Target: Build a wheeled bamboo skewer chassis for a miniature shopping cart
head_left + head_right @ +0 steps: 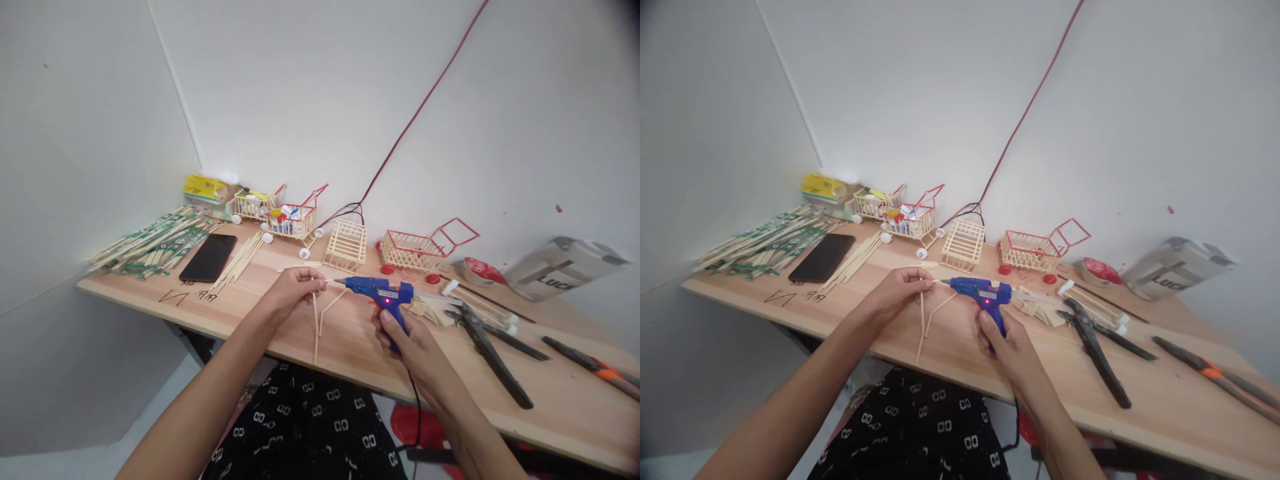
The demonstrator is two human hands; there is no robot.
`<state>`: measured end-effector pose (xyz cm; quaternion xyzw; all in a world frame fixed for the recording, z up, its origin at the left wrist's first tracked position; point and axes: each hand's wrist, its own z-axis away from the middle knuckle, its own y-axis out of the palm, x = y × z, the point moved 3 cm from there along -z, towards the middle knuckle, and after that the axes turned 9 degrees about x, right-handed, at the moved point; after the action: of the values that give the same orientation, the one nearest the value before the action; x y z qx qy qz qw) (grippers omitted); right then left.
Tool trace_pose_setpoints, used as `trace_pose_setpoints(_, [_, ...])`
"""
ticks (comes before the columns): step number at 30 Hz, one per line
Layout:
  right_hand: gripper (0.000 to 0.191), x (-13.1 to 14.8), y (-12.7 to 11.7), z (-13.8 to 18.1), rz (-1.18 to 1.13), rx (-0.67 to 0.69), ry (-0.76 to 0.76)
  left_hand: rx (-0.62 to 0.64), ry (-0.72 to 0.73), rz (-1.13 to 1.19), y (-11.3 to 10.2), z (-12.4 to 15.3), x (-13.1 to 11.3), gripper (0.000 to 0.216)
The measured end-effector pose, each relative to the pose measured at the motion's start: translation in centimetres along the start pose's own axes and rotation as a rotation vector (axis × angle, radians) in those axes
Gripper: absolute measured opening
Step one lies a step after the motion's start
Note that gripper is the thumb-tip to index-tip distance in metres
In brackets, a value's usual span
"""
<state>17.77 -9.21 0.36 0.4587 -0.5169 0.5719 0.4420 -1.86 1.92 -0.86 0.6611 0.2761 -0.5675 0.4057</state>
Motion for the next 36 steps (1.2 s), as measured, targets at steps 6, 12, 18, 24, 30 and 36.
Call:
trace_pose_setpoints(6, [0.04, 0.04, 0.08, 0.0, -0.015, 0.005, 0.005, -0.001, 0.003, 0.006, -0.08, -0.06, 0.1, 0.023])
trace_pose_setpoints(12, [0.041, -0.04, 0.09, 0.12, -0.013, 0.001, 0.001, -0.003, 0.002, 0.005, -0.06, -0.07, 0.08, 0.022])
trace_pose_setpoints(18, [0.042, 0.24, 0.15, 0.08, -0.002, -0.013, 0.006, -0.012, -0.002, 0.012, -0.03, -0.02, 0.0, 0.022])
trace_pose_setpoints(24, [0.043, 0.15, 0.13, -0.04, 0.006, -0.008, 0.01, -0.01, -0.004, 0.006, -0.1, -0.04, 0.09, 0.022])
trace_pose_setpoints(30, [0.042, 0.08, 0.03, 0.08, 0.055, -0.006, -0.005, -0.013, -0.009, 0.011, -0.14, -0.06, 0.14, 0.024])
trace_pose_setpoints(36, [0.041, -0.13, -0.02, 0.07, 0.057, 0.01, -0.003, -0.007, 0.002, 0.017, -0.1, -0.09, 0.11, 0.024])
